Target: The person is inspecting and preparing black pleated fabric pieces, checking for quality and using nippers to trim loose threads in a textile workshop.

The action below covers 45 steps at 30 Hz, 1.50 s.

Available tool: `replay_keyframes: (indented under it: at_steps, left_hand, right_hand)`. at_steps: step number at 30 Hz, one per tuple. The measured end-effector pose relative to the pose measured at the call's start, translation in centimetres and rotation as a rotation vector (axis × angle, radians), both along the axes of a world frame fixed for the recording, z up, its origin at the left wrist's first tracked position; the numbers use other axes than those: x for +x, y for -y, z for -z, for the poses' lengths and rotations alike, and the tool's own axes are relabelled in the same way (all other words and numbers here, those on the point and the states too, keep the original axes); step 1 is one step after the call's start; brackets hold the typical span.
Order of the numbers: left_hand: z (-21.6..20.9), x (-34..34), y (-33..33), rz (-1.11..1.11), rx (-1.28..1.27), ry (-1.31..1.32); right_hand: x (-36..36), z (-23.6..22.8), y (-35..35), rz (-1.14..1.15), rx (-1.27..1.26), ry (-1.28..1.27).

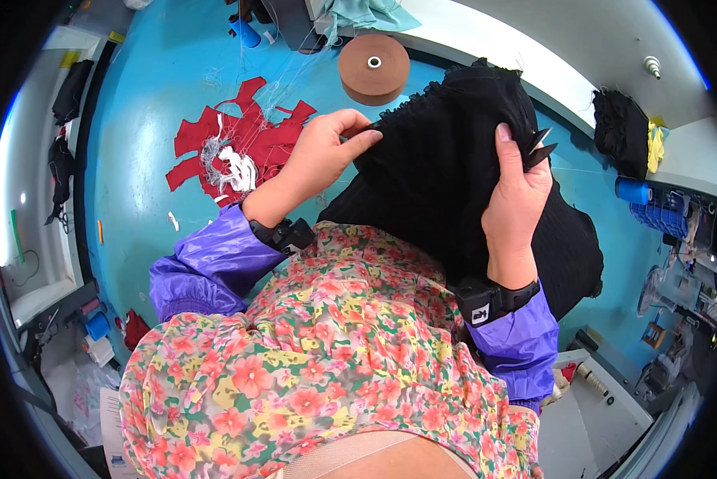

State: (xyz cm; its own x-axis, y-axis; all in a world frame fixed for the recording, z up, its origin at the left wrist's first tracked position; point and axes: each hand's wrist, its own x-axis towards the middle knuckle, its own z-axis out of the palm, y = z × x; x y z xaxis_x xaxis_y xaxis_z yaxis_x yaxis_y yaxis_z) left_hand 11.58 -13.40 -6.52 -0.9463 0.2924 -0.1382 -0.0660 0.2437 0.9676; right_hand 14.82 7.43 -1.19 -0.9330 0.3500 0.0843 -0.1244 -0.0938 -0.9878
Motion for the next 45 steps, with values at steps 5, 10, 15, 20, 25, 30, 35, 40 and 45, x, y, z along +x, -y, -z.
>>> replay_keyframes:
  at_steps: [5, 10, 15, 20, 25, 30, 35, 40, 45]
  left_hand:
    - [-0.4, -0.1, 1.1, -0.017, -0.030, 0.050]
    - [-1.3, -0.5, -0.9, -0.006, -0.475, -0.852]
    - [-1.4, -2.1, -2.9, 0.380, -0.375, -0.945]
    - [-2.9, -2.5, -1.0, 0.421, -0.285, -0.557]
    - [-4.1, -2.8, -0.9, 0.184, 0.275, -0.244]
    - [-3.8, -3.0, -1.9, 0.213, 0.184, -0.543]
    - [-1.2, -2.4, 0.3, 0.495, -0.194, -0.536]
    - [0.4, -2.1, 1.0, 0.487, -0.314, -0.637]
    - [-1.3, -2.4, 1.5, 0.481, -0.239, -0.589]
  right_hand:
    - [-0.4, 0.2, -0.9, 0.083, -0.168, 0.014]
    - [-0.1, 0.7, -0.7, 0.078, -0.193, 0.035]
    - [-0.1, 0.4, -0.3, 0.032, -0.207, 0.029]
    - [-0.6, 0.1, 0.7, -0.093, 0.064, -0.015]
    - [-0.6, 1.4, 1.7, -0.321, 0.607, -0.076]
    - [-0.2, 1.2, 1.8, -0.223, 0.724, -0.092]
    - [-1.1, -1.4, 0.3, -0.062, -0.071, 0.084]
    - [-1.2, -1.2, 0.4, -0.113, 0.039, 0.054]
    - [-0.8, -0.2, 1.3, -0.231, 0.149, 0.093]
